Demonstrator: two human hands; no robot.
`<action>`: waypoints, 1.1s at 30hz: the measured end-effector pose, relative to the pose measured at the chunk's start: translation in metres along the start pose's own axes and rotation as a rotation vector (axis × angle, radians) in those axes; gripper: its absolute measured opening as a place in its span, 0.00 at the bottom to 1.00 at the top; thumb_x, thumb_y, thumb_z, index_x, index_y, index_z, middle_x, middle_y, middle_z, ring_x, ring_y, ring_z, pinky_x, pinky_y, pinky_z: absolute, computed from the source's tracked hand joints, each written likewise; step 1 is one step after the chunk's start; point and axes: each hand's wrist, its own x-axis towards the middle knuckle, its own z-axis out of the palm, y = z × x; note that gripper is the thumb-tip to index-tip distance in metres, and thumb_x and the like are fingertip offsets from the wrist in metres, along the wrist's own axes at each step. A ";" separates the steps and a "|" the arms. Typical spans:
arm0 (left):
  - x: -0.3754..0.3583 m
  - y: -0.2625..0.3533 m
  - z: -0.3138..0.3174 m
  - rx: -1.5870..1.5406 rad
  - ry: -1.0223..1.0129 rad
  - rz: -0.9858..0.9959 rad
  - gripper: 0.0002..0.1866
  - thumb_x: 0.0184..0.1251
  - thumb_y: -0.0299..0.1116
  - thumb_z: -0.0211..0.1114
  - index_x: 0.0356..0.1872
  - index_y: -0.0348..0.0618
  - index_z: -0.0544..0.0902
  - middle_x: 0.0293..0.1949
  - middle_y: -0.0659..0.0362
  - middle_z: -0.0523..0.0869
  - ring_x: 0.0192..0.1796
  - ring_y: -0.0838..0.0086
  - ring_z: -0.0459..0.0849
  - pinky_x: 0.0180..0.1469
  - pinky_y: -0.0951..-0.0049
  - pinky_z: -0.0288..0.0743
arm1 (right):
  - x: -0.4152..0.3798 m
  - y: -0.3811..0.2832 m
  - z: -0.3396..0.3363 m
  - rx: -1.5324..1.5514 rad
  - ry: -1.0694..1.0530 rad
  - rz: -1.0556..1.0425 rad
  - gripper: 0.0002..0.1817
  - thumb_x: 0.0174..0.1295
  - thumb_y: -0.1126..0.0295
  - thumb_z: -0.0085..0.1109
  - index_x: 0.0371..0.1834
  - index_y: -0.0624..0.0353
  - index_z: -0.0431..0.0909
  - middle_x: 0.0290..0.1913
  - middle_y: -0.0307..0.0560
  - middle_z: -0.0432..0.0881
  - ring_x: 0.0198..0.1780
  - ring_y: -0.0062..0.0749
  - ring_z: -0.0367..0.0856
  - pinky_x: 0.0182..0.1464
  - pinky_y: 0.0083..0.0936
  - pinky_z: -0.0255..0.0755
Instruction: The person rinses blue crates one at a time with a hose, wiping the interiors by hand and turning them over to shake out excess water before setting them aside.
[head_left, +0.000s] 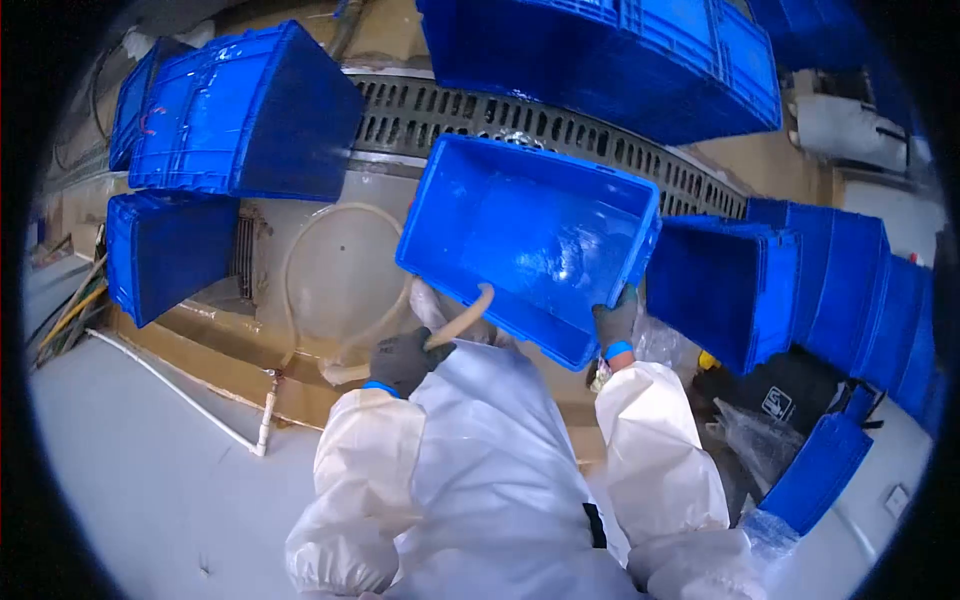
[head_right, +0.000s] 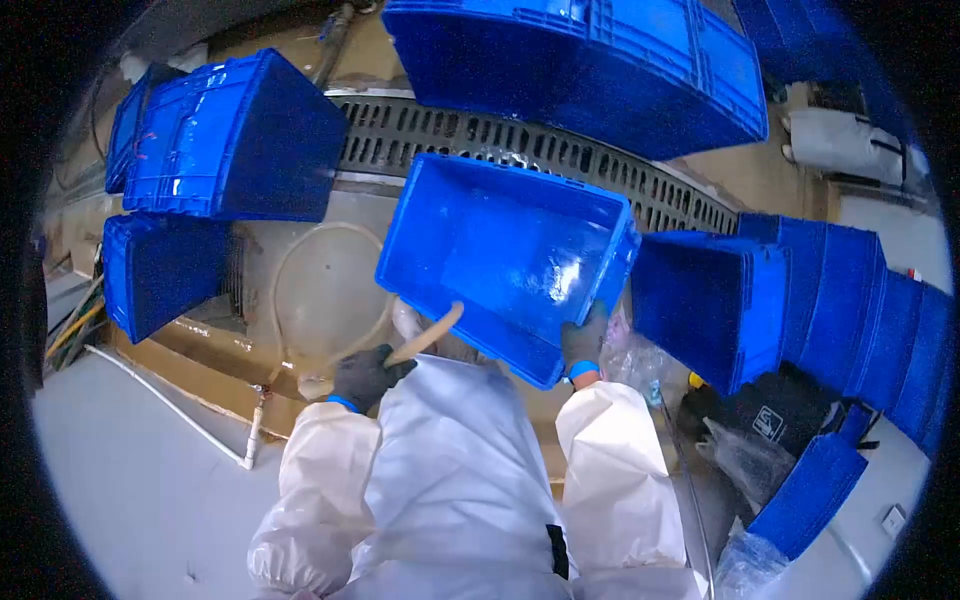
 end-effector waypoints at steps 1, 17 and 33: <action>-0.004 0.011 0.000 -0.039 0.013 0.003 0.26 0.58 0.63 0.65 0.36 0.48 0.84 0.32 0.50 0.87 0.37 0.52 0.86 0.42 0.52 0.75 | -0.003 0.011 -0.002 0.081 0.039 -0.009 0.22 0.44 0.80 0.56 0.48 0.62 0.73 0.41 0.57 0.81 0.44 0.49 0.81 0.51 0.38 0.72; 0.032 -0.024 0.042 0.093 0.153 -0.378 0.29 0.61 0.64 0.61 0.42 0.46 0.86 0.38 0.46 0.87 0.44 0.46 0.85 0.47 0.49 0.75 | -0.007 0.094 -0.029 0.121 -0.067 0.288 0.22 0.45 0.81 0.63 0.48 0.64 0.75 0.43 0.52 0.84 0.44 0.39 0.82 0.50 0.34 0.74; 0.087 0.089 0.096 -0.109 -0.035 0.065 0.19 0.63 0.56 0.64 0.43 0.55 0.87 0.36 0.53 0.89 0.41 0.58 0.87 0.46 0.58 0.77 | -0.021 0.093 -0.029 0.145 -0.111 0.347 0.17 0.46 0.81 0.64 0.42 0.63 0.76 0.40 0.49 0.84 0.39 0.33 0.81 0.44 0.31 0.75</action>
